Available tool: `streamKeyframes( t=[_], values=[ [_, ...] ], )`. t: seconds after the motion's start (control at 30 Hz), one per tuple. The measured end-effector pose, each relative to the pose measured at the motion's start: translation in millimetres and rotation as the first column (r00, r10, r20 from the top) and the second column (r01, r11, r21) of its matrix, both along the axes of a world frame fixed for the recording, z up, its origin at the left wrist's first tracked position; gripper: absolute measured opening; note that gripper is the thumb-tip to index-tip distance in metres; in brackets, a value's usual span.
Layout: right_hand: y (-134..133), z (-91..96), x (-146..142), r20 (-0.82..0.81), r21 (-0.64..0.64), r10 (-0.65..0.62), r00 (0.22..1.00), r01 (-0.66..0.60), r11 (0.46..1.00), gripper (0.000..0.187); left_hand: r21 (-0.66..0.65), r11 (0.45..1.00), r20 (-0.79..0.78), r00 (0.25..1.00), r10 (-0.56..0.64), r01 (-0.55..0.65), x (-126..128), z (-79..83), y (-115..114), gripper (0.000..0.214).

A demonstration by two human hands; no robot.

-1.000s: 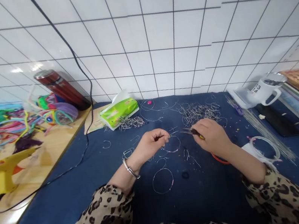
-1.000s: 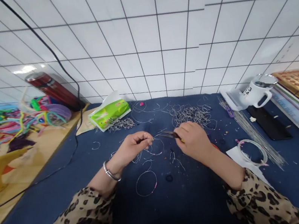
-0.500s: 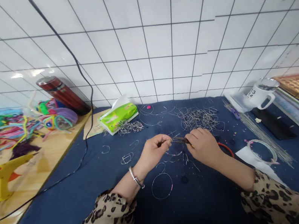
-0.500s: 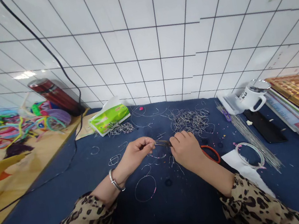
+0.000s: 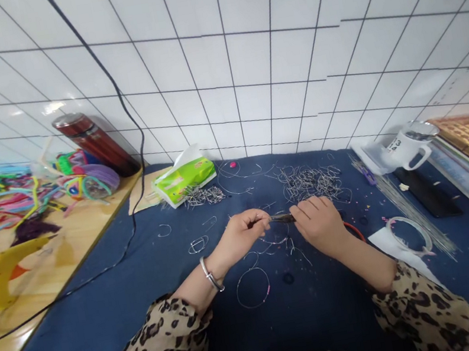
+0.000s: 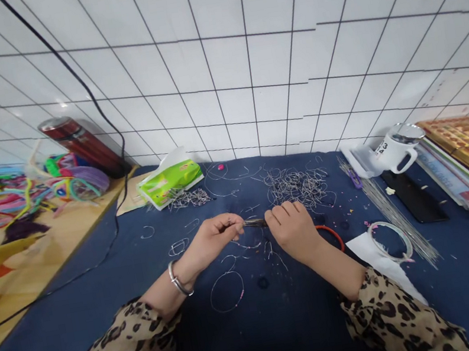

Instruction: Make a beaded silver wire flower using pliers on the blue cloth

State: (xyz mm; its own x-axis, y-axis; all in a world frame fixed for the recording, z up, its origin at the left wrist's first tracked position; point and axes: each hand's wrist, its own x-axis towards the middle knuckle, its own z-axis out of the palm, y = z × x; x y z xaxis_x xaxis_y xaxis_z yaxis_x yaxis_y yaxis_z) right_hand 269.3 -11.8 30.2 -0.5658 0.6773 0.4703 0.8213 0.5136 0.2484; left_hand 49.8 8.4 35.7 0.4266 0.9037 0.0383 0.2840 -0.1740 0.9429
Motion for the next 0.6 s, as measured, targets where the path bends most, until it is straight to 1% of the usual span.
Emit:
streamKeyframes(
  t=[0.1, 0.2, 0.27, 0.5, 0.6],
  values=[
    [-1.3, -1.1, -0.1, 0.005, 0.025, -0.020, 1.000, 0.020, 0.999, 0.022, -0.042, 0.999, 0.047, 0.999, 0.001, 0.001, 0.4, -0.5, -0.2, 0.013],
    [-2.1, -1.8, -0.4, -0.021, 0.034, -0.044, 0.999, 0.045, 0.998, 0.022, -0.095, 0.995, 0.105, 0.994, 0.024, -0.014, 0.6, -2.6, -0.5, 0.013],
    [-2.1, -1.9, -0.8, -0.039, 0.030, -0.045, 0.998, 0.046, 0.998, 0.022, -0.107, 0.994, 0.123, 0.992, 0.026, -0.013, 0.6, -4.2, -0.6, 0.014],
    [-1.6, -1.9, -1.8, -0.050, 0.002, 0.020, 0.999, -0.020, 1.000, 0.023, -0.066, 0.998, 0.079, 0.997, 0.000, 0.005, 0.6, -4.3, 0.0, 0.013],
    [-1.5, -1.7, -1.7, -0.040, -0.001, 0.026, 0.999, -0.026, 1.000, 0.023, -0.051, 0.999, 0.057, 0.998, 0.000, 0.003, 0.6, -3.2, 0.2, 0.013]
  ],
)
